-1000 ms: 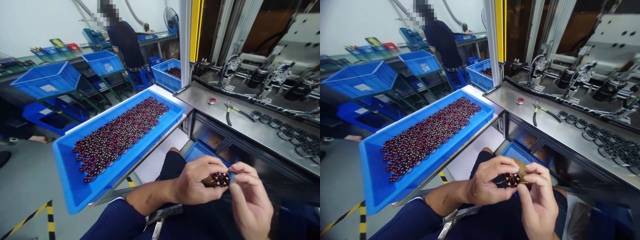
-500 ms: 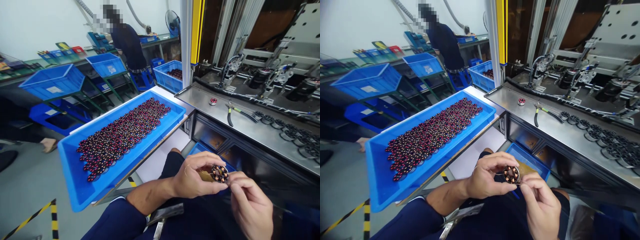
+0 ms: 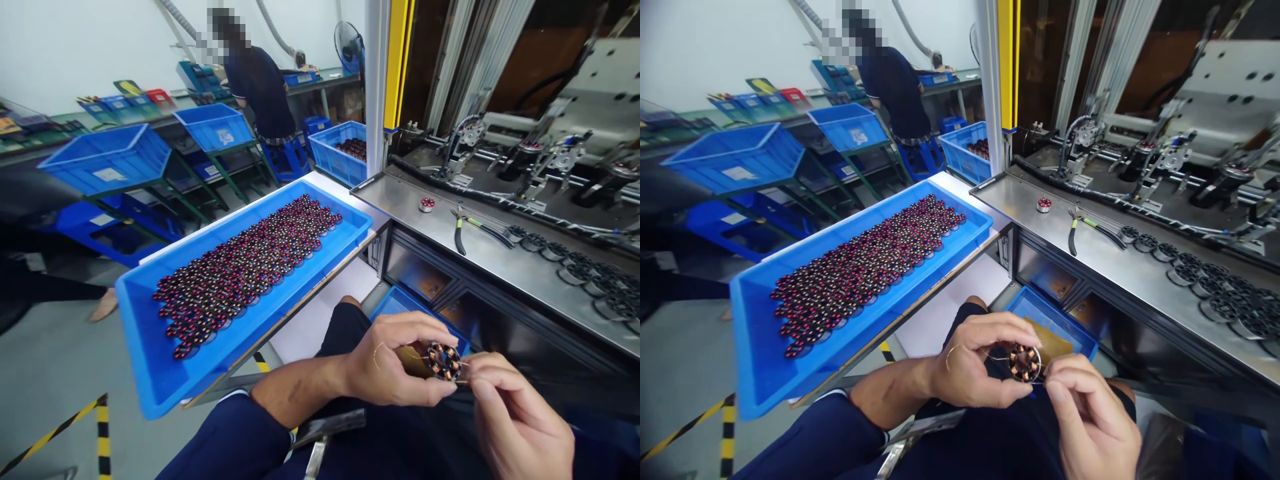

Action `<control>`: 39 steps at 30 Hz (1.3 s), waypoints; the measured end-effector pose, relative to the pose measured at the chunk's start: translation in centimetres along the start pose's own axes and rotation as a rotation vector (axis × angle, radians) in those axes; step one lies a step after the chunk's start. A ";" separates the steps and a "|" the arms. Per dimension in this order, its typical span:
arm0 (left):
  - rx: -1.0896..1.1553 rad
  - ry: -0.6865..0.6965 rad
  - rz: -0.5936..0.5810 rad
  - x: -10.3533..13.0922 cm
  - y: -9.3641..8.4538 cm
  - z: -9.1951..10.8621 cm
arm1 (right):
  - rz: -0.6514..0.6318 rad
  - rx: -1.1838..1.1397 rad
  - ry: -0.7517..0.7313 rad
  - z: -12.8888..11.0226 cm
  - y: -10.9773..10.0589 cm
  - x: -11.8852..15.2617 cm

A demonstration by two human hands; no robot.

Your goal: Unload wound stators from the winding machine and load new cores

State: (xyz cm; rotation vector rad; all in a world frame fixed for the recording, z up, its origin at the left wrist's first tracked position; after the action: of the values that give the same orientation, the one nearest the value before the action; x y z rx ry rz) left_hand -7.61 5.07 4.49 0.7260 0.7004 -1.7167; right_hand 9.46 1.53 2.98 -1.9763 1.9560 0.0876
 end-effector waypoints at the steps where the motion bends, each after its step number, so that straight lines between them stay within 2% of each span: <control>1: 0.034 -0.012 -0.004 0.0 0.1 -0.1 | -0.032 0.015 -0.017 -0.1 0.0 0.0; 5: 0.151 -0.098 -0.030 0.0 0.4 -0.5 | -0.058 0.130 -0.118 -0.6 -0.5 -0.2; 8: 0.160 -0.121 -0.061 0.0 0.7 -0.6 | -0.067 0.161 -0.239 -1.5 -0.5 -0.5; 10: 0.143 -0.120 -0.069 0.0 0.7 -0.6 | -0.062 0.150 -0.268 -2.0 -0.2 -0.5; 15: 0.018 0.005 0.001 -0.2 0.3 0.2 | 0.119 0.126 -0.193 -3.0 0.3 0.2; 17: -0.055 0.065 0.026 -0.4 0.2 0.6 | 0.152 0.074 -0.206 -3.4 0.7 0.5; 22: -0.052 0.081 0.044 -0.4 0.3 0.8 | 0.078 0.043 -0.248 -3.1 0.9 0.7; 24: 0.038 0.003 0.041 -0.3 0.3 0.3 | 0.046 0.069 -0.241 -2.4 0.2 0.4; 26: 0.194 -0.145 0.019 0.0 0.6 -0.6 | -0.015 0.082 -0.228 -1.8 -0.6 -0.2; 29: 0.444 -0.399 -0.022 0.7 1.7 -1.6 | -0.220 0.063 -0.246 -1.7 -0.8 -1.6; 31: 0.584 -0.524 -0.029 1.0 2.4 -1.8 | -0.356 0.050 -0.289 -2.3 -0.5 -2.5; 33: 0.704 -0.625 -0.042 1.2 3.1 -1.9 | -0.431 0.055 -0.330 -2.9 -0.2 -3.2; 36: 0.812 -0.740 -0.066 1.5 3.7 -1.9 | -0.447 0.091 -0.374 -3.5 0.0 -3.5; 39: 0.874 -0.803 -0.053 1.7 3.8 -2.1 | -0.333 0.166 -0.393 -3.8 -0.4 -2.9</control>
State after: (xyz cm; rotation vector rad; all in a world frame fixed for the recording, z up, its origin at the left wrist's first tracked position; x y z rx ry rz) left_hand -4.06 4.73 1.46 0.4933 -0.6308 -2.1325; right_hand 8.91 3.19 7.50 -1.9673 1.3331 0.2038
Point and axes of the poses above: each hand's wrist, its own x-axis away from the middle knuckle, its own y-axis out of the palm, z = x × y, the point moved 6 cm from there along -x, towards the middle knuckle, and after that the axes turned 13 degrees about y, right-handed, at the moved point
